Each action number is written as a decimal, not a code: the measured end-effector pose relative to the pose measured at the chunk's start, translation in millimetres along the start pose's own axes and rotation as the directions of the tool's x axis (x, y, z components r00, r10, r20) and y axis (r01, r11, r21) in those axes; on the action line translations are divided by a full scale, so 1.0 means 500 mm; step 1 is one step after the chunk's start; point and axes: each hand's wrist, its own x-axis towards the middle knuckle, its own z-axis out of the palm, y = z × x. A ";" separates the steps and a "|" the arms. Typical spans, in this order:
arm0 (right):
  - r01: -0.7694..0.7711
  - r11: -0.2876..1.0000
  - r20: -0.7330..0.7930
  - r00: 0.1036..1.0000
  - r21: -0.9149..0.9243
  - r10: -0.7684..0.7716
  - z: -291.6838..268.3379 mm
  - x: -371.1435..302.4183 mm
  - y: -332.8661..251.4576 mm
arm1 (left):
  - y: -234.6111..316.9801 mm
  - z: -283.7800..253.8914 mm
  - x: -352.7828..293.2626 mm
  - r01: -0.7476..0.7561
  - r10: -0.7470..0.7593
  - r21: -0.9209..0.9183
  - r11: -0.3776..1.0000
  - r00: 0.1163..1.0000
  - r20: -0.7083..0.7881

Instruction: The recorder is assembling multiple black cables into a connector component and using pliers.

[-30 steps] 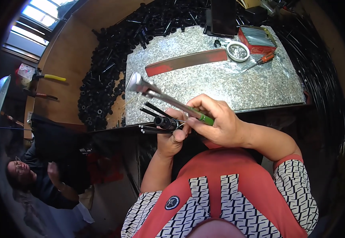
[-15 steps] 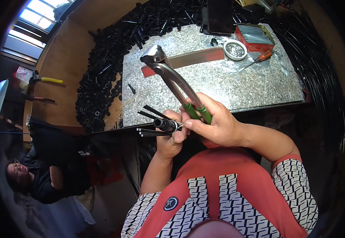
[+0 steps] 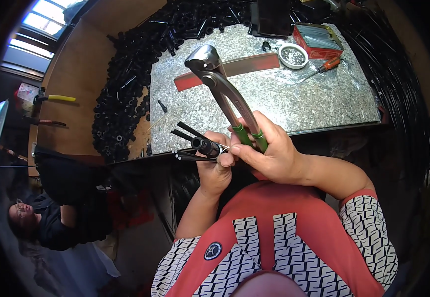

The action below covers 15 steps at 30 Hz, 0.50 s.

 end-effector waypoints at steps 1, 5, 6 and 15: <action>-0.001 1.000 -0.001 1.000 0.000 0.001 0.000 0.001 0.001 | 0.001 0.000 -0.001 0.001 -0.001 0.000 1.000 1.000 0.000; 0.043 0.997 -0.002 0.999 -0.064 -0.043 0.002 -0.001 0.004 | -0.004 -0.004 -0.003 -0.009 0.009 -0.025 1.000 1.000 0.008; 0.062 0.992 -0.005 0.998 -0.113 -0.063 0.004 -0.003 0.004 | -0.006 -0.005 -0.004 -0.024 0.024 -0.003 1.000 1.000 -0.006; -0.061 0.996 0.033 0.998 0.067 0.059 0.008 -0.009 0.000 | -0.002 -0.009 -0.007 -0.049 0.049 -0.005 0.999 0.994 0.095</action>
